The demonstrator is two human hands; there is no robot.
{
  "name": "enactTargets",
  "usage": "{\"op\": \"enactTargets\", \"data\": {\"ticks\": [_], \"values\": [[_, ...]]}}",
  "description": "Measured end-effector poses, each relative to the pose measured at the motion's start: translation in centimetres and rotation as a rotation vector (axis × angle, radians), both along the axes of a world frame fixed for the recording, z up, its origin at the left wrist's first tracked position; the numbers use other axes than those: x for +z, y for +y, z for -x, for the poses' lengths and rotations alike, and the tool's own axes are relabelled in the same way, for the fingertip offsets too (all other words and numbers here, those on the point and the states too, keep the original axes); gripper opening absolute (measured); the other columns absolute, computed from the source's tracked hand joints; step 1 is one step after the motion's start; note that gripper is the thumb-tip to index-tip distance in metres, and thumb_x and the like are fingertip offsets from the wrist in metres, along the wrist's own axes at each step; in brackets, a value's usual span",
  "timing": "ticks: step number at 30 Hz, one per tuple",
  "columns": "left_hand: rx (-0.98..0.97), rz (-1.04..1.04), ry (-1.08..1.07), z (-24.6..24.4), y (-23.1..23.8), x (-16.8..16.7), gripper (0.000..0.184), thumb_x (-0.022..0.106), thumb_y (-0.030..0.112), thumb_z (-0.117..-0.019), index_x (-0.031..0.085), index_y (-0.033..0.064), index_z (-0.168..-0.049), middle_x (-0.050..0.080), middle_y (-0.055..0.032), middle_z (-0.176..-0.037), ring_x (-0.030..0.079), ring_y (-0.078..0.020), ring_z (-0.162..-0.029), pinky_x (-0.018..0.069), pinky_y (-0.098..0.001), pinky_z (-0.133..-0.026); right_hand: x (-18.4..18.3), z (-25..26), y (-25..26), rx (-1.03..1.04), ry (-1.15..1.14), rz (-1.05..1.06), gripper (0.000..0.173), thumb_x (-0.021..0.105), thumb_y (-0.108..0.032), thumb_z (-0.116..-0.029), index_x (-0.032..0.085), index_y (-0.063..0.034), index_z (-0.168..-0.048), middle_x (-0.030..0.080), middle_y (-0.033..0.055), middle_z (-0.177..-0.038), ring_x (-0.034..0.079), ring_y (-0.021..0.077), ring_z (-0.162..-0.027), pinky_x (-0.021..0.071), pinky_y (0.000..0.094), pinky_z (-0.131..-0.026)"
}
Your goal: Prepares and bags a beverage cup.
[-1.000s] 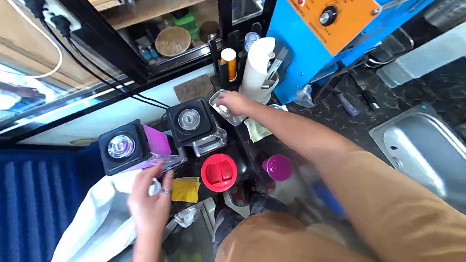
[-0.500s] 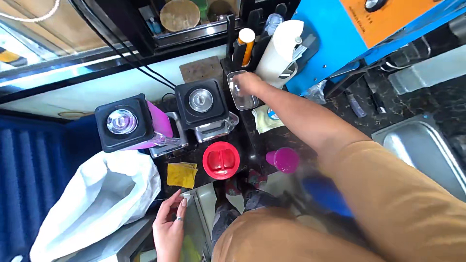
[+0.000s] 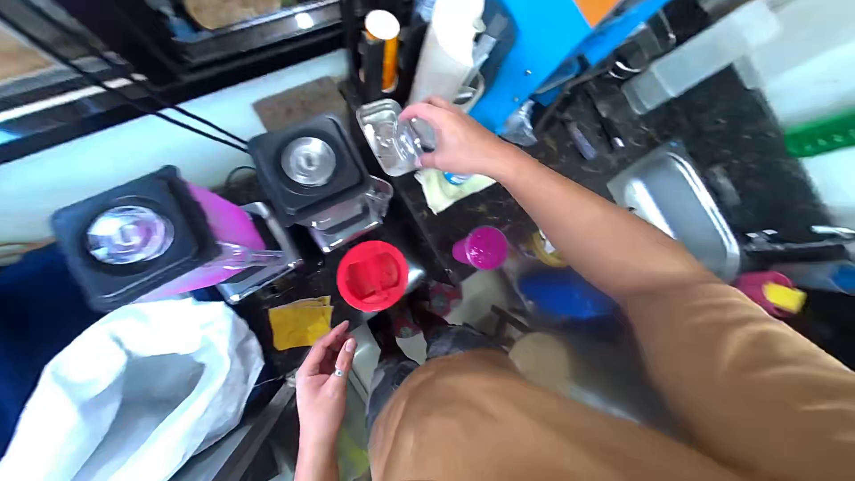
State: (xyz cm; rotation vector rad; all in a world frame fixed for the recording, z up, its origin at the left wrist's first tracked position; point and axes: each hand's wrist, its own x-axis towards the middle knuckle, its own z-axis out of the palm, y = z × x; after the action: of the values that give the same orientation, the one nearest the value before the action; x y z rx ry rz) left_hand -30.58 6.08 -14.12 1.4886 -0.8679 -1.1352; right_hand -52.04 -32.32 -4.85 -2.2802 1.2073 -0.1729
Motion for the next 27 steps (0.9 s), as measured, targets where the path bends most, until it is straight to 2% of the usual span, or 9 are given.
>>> {"op": "enactTargets", "data": {"ticks": [1,3,5,7,10,14,24,27], "values": [[-0.05,-0.01,0.058,0.9,-0.6,-0.3,0.032,0.061,0.016,-0.0997,0.066,-0.0013,-0.127,0.073,-0.0078,-0.107,0.072,-0.0162,-0.091,0.0625,-0.0326,-0.08,1.8,2.8,2.7,0.0,-0.035,-0.053,0.07,0.089,-0.015,-0.0761,0.059,-0.0177,-0.139,0.053,0.0133,-0.141,0.057,0.0289,-0.128,0.0575,0.0487,-0.099],[-0.159,-0.035,0.157,3.0,-2.5,-1.0,0.032,0.062,0.017,-0.0999,0.066,-0.0014,-0.126,0.073,-0.0103,-0.108,0.072,-0.0202,-0.093,0.0629,-0.0371,-0.082,4.1,8.3,7.7,-0.042,-0.052,-0.163,0.069,0.088,-0.014,-0.0787,0.058,-0.0164,-0.141,0.051,0.0118,-0.144,0.058,0.0254,-0.128,0.0607,0.0456,-0.095],[-0.274,-0.064,0.232,5.6,-5.1,-1.6,0.033,0.062,0.019,-0.1007,0.065,-0.0012,-0.128,0.073,-0.0118,-0.108,0.073,-0.0223,-0.093,0.063,-0.04,-0.083,4.6,12.5,11.8,-0.135,0.002,-0.231,0.07,0.089,-0.02,-0.0793,0.057,-0.0175,-0.142,0.054,0.0102,-0.143,0.061,0.0257,-0.123,0.0618,0.0468,-0.091],[-0.353,-0.093,0.284,8.4,-7.9,-2.1,0.036,0.062,0.019,-0.1007,0.064,-0.0013,-0.13,0.073,-0.0126,-0.11,0.073,-0.0235,-0.096,0.0627,-0.0419,-0.085,3.8,14.6,15.1,-0.161,0.114,-0.173,0.069,0.089,-0.023,-0.0778,0.059,-0.0208,-0.14,0.056,0.0093,-0.141,0.06,0.0281,-0.122,0.0591,0.0509,-0.093],[-0.369,-0.145,0.342,12.3,-11.1,-2.8,0.037,0.062,0.016,-0.1004,0.061,0.0006,-0.134,0.071,-0.0136,-0.115,0.072,-0.0256,-0.099,0.0628,-0.044,-0.087,1.0,14.8,17.8,-0.127,0.243,-0.071,0.071,0.09,-0.023,-0.0753,0.062,-0.0251,-0.141,0.055,0.0104,-0.141,0.055,0.0329,-0.126,0.0521,0.0558,-0.1],[-0.311,-0.2,0.371,15.5,-13.5,-2.8,0.041,0.068,0.018,-0.0983,0.06,0.0067,-0.137,0.068,-0.011,-0.121,0.073,-0.0233,-0.095,0.0641,-0.0429,-0.082,-1.1,13.6,18.0,-0.06,0.279,-0.084,0.07,0.089,-0.022,-0.0767,0.061,-0.0267,-0.14,0.053,0.011,-0.143,0.052,0.0332,-0.13,0.0524,0.0511,-0.102],[-0.226,-0.23,0.374,17.0,-14.3,-3.1,0.032,0.072,0.018,-0.0967,0.069,0.0076,-0.127,0.072,-0.0082,-0.115,0.073,-0.0198,-0.082,0.0639,-0.0371,-0.073,-2.6,11.6,17.5,0.029,0.39,-0.06,0.067,0.088,-0.02,-0.078,0.062,-0.0245,-0.14,0.054,0.0124,-0.143,0.051,0.0357,-0.132,0.0547,0.0504,-0.099],[-0.215,-0.184,0.324,17.8,-14.3,-3.1,0.03,0.071,0.015,-0.0972,0.069,0.006,-0.125,0.072,-0.009,-0.114,0.072,-0.0185,-0.083,0.0641,-0.0368,-0.074,-2.5,11.7,17.6,0.038,0.411,-0.063,0.067,0.085,-0.018,-0.0807,0.06,-0.0235,-0.142,0.054,0.0141,-0.144,0.052,0.0385,-0.131,0.054,0.0542,-0.099]]}}
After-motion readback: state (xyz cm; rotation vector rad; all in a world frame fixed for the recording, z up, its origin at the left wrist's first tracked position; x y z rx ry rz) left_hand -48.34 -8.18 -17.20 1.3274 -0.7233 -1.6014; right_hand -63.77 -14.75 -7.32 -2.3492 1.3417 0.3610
